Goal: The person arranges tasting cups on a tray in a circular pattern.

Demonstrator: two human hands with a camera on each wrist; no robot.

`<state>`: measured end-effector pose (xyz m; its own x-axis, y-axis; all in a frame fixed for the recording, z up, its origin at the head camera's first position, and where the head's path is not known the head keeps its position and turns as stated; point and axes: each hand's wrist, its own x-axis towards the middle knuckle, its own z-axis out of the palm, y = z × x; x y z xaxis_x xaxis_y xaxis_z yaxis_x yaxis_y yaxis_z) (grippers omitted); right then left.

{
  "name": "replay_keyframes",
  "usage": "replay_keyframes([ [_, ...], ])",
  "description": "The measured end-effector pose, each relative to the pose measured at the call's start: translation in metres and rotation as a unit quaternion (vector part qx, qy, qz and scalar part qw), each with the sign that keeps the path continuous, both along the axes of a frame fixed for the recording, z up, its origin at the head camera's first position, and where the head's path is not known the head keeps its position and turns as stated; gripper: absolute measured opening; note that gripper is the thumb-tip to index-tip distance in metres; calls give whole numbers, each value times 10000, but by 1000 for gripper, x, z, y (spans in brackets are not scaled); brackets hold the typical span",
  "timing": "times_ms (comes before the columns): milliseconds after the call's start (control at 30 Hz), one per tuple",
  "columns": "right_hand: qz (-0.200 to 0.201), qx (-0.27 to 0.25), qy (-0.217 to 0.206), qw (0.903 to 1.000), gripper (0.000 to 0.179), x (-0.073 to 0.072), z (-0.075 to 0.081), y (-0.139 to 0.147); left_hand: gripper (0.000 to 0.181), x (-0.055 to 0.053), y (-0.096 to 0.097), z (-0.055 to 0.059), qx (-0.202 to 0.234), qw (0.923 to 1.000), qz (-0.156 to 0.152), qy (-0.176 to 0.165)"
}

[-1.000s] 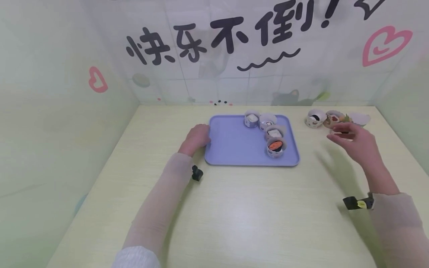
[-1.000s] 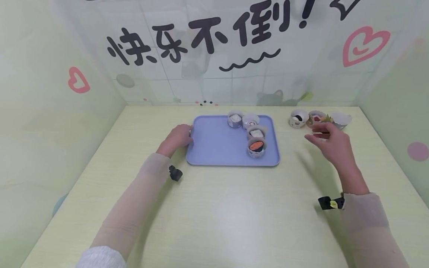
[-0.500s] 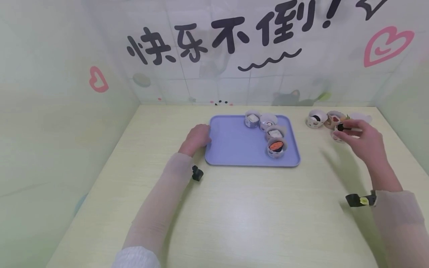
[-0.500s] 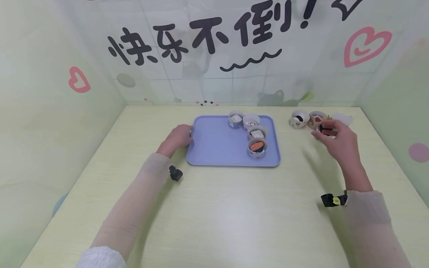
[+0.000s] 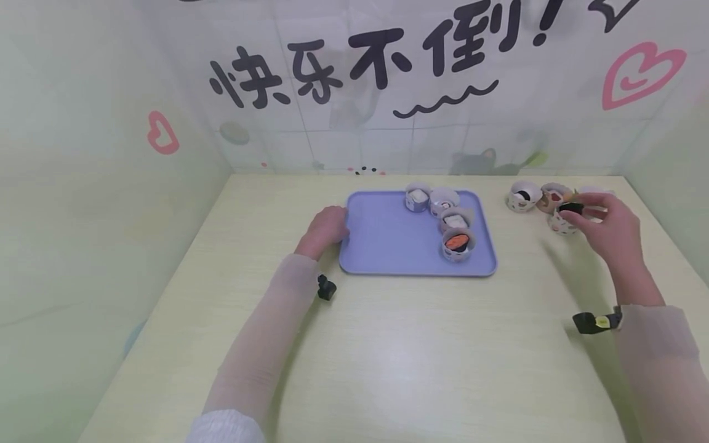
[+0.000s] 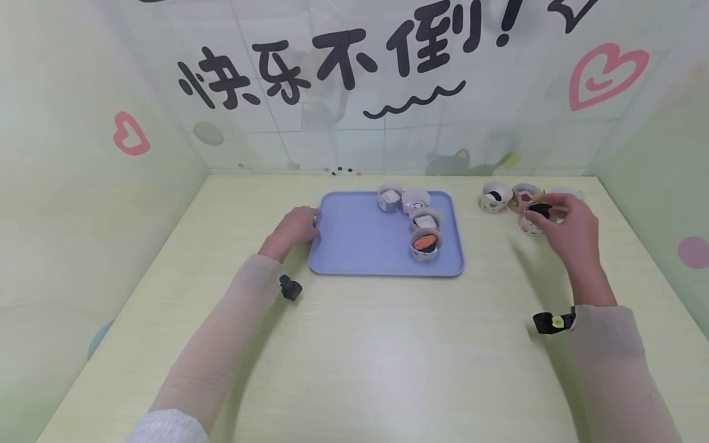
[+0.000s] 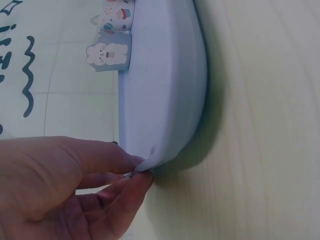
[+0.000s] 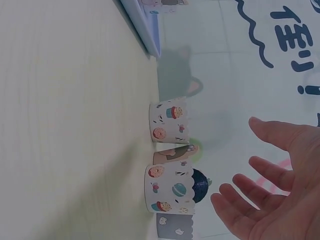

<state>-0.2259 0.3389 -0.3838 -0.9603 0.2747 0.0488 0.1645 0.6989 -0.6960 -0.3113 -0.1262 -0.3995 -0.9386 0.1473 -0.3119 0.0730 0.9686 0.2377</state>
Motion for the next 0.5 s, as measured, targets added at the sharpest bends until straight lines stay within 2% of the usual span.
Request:
replay_keyframes([
  [233, -85, -198, -55, 9998, 75, -2, -1, 6, 58, 1, 1, 1, 31, 10000, 6, 0],
  [500, -245, -108, -200, 9994, 79, -8, -4, 12, 56, 0, 1, 0, -43, 10000, -23, 9],
])
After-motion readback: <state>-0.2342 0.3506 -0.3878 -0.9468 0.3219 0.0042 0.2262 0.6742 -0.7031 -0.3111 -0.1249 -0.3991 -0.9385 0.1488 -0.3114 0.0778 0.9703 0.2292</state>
